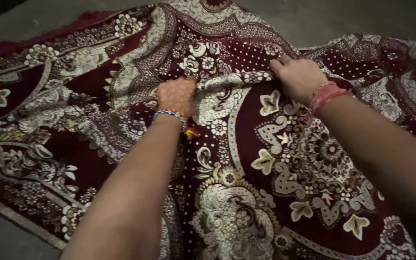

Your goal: The person straightens a large patterned carpet by smoothing it with their hands and pulling at the edges.

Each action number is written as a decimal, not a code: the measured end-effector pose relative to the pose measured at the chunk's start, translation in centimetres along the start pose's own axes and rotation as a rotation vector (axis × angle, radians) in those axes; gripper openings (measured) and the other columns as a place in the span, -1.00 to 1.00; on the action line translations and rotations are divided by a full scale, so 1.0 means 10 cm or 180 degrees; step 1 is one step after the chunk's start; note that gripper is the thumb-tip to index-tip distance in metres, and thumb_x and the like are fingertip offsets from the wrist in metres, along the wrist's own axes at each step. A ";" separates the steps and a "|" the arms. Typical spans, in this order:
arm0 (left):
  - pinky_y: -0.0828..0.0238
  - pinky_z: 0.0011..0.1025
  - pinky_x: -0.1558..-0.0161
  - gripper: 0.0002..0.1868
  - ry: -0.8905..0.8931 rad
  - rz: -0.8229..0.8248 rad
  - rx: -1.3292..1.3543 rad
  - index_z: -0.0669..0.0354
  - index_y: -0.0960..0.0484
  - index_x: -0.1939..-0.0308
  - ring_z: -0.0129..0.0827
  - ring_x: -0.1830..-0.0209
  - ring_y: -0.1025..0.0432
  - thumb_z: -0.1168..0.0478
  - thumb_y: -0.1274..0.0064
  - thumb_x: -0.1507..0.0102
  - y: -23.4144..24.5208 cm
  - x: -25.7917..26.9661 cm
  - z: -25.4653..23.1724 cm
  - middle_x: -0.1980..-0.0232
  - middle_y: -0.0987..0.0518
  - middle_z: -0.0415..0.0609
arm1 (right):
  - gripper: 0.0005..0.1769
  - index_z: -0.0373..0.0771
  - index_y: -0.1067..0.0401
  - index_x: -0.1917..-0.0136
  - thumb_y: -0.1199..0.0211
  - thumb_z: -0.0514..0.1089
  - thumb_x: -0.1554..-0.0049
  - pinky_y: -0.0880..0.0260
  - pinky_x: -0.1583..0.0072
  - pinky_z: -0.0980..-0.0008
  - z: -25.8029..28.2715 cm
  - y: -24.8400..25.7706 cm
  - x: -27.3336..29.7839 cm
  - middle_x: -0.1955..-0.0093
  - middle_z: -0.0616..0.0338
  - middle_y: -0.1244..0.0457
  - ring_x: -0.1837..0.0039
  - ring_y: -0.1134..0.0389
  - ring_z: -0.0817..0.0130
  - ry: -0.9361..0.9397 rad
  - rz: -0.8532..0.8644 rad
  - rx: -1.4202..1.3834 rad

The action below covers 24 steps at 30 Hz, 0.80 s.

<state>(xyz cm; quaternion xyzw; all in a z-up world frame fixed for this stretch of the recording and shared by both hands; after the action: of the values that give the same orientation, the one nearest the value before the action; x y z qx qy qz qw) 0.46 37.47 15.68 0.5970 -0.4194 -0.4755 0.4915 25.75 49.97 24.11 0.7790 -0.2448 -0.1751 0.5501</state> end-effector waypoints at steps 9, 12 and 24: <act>-0.56 -0.07 0.21 -0.68 0.0225 0.0725 -0.0641 0.02 -0.63 0.00 -0.08 0.13 -0.60 0.19 -0.20 -0.15 -0.31 -0.07 0.10 0.17 -0.69 0.04 | -0.61 -0.12 -0.28 -0.36 -0.19 -0.09 -0.29 -0.35 -0.36 -0.03 0.19 -0.57 1.06 -0.39 -0.07 -0.20 -0.38 -0.29 0.01 0.0870 -0.0377 -0.0719; -0.55 -0.09 0.22 -0.71 0.0266 0.0799 -0.0742 0.02 -0.63 -0.06 -0.10 0.15 -0.61 0.18 -0.16 -0.24 -0.30 0.02 0.13 0.17 -0.70 0.05 | -0.20 0.06 0.04 -0.63 -0.12 0.11 -0.20 0.43 -0.50 -0.45 0.72 -1.07 1.88 -0.70 -0.12 0.25 -0.55 0.08 0.00 0.1223 0.2178 -0.0947; -0.49 -0.10 0.27 -0.63 0.0112 0.1145 -0.1260 -0.12 -0.55 -0.19 -0.15 0.29 -0.55 0.07 -0.13 -0.29 -0.51 0.26 0.46 0.32 -0.64 -0.01 | -0.11 0.26 0.27 -0.63 0.36 0.60 -0.16 0.55 -0.47 -0.28 0.17 -1.63 2.72 -0.69 -0.01 0.41 -0.66 0.46 -0.04 0.1083 0.0074 -0.0606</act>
<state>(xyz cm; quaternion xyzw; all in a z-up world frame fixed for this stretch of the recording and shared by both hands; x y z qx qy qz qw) -3.38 34.94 10.01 0.4133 -0.4090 -0.4427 0.6825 50.15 37.53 8.08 0.7390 -0.1396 -0.0569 0.6567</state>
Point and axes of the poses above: each hand's wrist, its own x-axis away from the middle knuckle, its own y-axis out of the back of the hand, z = x × y, the point moved 4 cm from there along -x, towards the middle knuckle
